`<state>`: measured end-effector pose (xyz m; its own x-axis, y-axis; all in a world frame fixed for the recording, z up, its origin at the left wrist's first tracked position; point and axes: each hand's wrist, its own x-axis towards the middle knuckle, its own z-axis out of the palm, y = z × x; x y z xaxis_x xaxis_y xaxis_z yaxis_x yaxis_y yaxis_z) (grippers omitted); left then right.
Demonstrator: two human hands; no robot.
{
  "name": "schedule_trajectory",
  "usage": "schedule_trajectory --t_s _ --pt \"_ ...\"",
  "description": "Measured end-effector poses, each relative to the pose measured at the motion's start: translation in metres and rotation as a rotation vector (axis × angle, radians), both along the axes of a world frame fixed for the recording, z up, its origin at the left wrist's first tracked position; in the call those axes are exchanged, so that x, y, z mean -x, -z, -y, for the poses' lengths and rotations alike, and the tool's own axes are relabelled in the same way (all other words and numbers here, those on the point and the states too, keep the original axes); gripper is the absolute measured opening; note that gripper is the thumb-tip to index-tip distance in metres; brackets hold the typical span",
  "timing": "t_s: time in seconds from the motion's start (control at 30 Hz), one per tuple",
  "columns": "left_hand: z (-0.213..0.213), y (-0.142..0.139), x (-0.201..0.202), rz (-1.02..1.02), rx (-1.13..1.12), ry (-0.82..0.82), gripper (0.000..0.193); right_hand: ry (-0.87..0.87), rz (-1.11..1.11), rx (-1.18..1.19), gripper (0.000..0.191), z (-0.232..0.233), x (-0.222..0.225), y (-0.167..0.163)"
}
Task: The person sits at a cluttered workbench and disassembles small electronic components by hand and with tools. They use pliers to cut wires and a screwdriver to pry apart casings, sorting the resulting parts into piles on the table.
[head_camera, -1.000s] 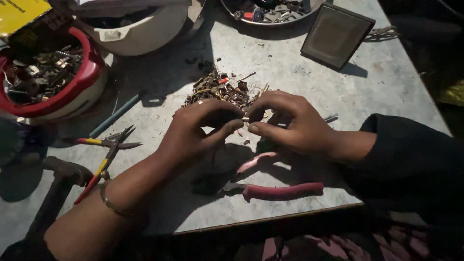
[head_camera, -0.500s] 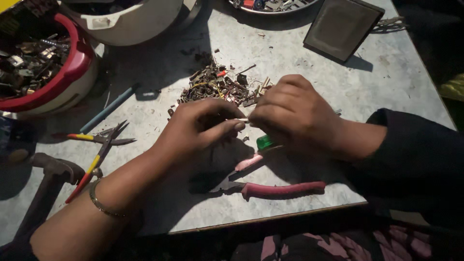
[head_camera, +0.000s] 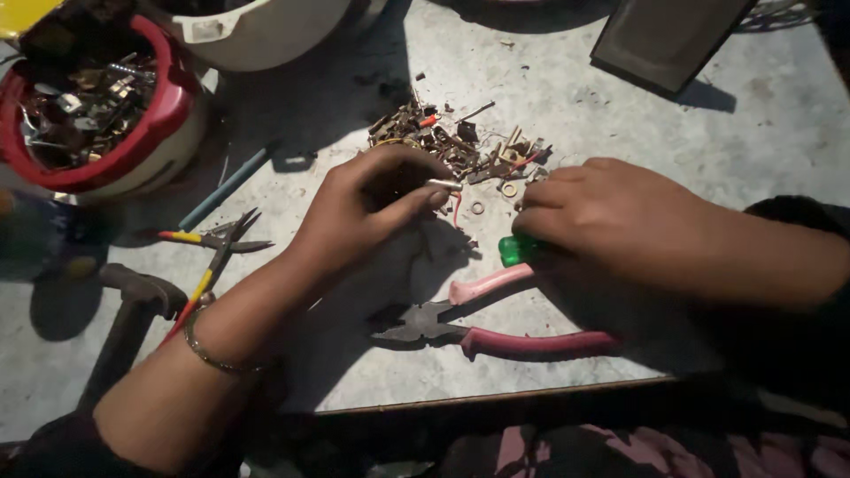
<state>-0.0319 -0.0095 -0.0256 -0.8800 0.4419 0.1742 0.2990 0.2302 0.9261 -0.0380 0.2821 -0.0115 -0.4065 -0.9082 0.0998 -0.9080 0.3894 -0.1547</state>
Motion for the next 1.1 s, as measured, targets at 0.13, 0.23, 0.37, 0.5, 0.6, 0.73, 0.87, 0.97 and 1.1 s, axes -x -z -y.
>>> schedule_trajectory --t_s 0.13,0.23,0.37,0.5,0.6,0.73,0.87,0.97,1.1 --pt "0.001 0.004 0.002 0.083 -0.018 0.003 0.022 0.174 0.015 0.143 0.066 -0.004 -0.010 -0.009" --pt "0.002 0.008 0.002 0.042 -0.035 0.013 0.022 0.179 0.034 0.396 0.057 -0.015 -0.015 -0.032" --pt "0.002 0.010 0.003 0.162 -0.069 -0.039 0.021 0.322 0.326 0.825 0.042 -0.018 -0.029 -0.043" --pt "0.004 0.007 0.003 0.193 -0.166 -0.030 0.020 0.325 0.321 0.914 0.034 -0.013 -0.017 -0.030" --pt "0.006 0.006 0.004 0.166 -0.193 -0.034 0.022 0.305 0.277 0.875 0.033 -0.010 -0.008 -0.017" --pt "0.009 0.006 0.006 0.198 -0.287 -0.039 0.025 0.260 0.425 0.942 0.029 -0.008 -0.001 -0.007" --pt "0.013 0.007 0.008 0.162 -0.244 -0.108 0.025 0.219 0.499 0.999 0.023 -0.012 0.001 -0.001" --pt "0.014 0.008 0.010 0.197 -0.316 -0.091 0.025 0.200 0.510 1.017 0.021 -0.014 0.004 0.004" --pt "0.015 0.011 0.013 0.212 -0.319 -0.113 0.026 0.219 0.585 1.083 0.020 -0.013 0.004 0.007"
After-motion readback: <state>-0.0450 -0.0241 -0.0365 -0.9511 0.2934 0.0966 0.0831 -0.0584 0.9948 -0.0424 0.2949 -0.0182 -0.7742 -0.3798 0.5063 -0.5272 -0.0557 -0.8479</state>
